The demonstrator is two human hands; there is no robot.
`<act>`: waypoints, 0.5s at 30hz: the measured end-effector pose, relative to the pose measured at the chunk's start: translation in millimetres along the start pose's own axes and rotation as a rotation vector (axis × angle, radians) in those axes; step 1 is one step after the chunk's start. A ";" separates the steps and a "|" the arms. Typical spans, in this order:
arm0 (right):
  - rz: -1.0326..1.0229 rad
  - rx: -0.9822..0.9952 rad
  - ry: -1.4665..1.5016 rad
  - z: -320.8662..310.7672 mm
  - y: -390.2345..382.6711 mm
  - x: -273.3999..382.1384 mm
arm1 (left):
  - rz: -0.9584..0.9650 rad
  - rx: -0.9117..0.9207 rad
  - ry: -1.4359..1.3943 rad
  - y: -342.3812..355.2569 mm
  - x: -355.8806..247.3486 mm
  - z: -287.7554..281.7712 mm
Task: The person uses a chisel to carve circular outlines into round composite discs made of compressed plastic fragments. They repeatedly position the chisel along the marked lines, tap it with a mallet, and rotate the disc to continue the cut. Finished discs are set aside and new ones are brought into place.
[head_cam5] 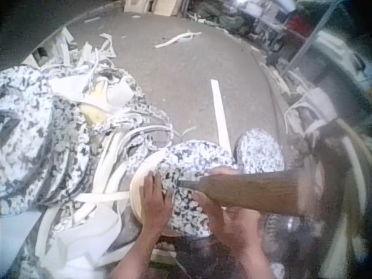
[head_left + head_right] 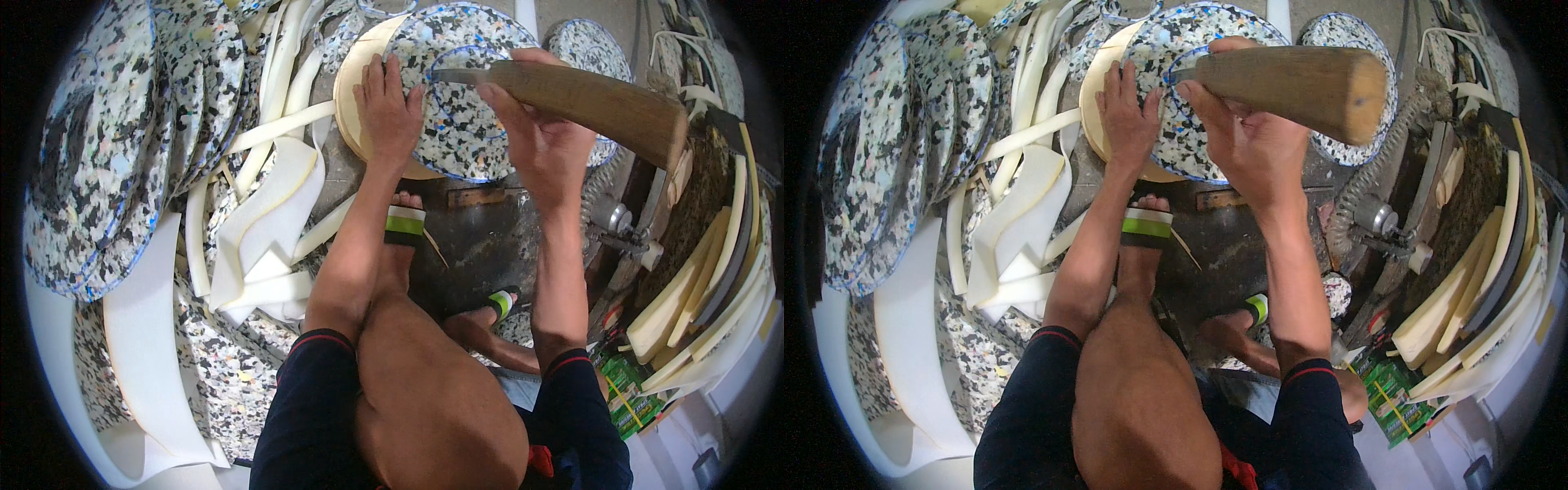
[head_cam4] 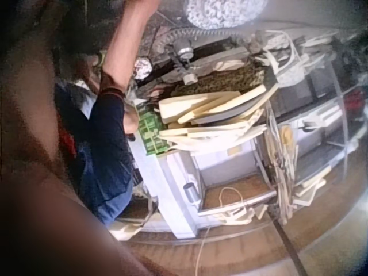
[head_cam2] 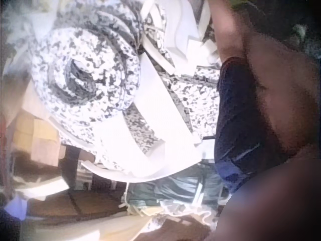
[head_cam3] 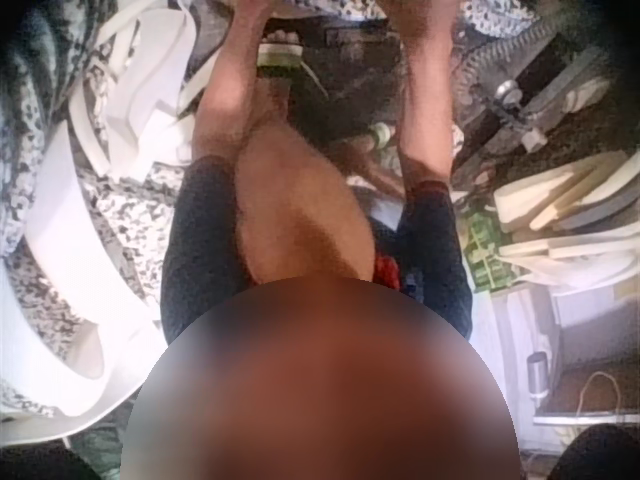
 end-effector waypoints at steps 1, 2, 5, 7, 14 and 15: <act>-0.038 0.015 -0.109 1.7 2.0 -0.7 | -0.013 0.014 0.006 1.2 0.2 0.9; -0.032 0.010 -0.144 6.6 4.6 -3.8 | -0.005 0.004 0.010 2.0 0.1 0.8; 0.097 -0.052 0.057 18.3 7.9 -12.9 | -0.004 0.015 0.014 3.1 -0.6 -0.6; -0.019 -0.020 -0.156 17.5 5.3 -11.6 | -0.023 0.039 0.020 1.8 -0.5 -2.6; 0.061 -0.046 -0.180 1.8 6.4 17.6 | -0.024 0.038 -0.010 1.2 -1.0 -2.3; 0.106 -0.064 -0.146 -1.0 7.1 26.3 | -0.024 0.049 -0.021 1.8 -1.1 -2.7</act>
Point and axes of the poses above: each hand's wrist, its own y-axis towards the middle knuckle, its own z-axis out of the palm, x = y × z, the point moved 1 cm from there along y, towards the middle knuckle, and after that the axes turned 3 degrees about x, right-handed, at the moved point
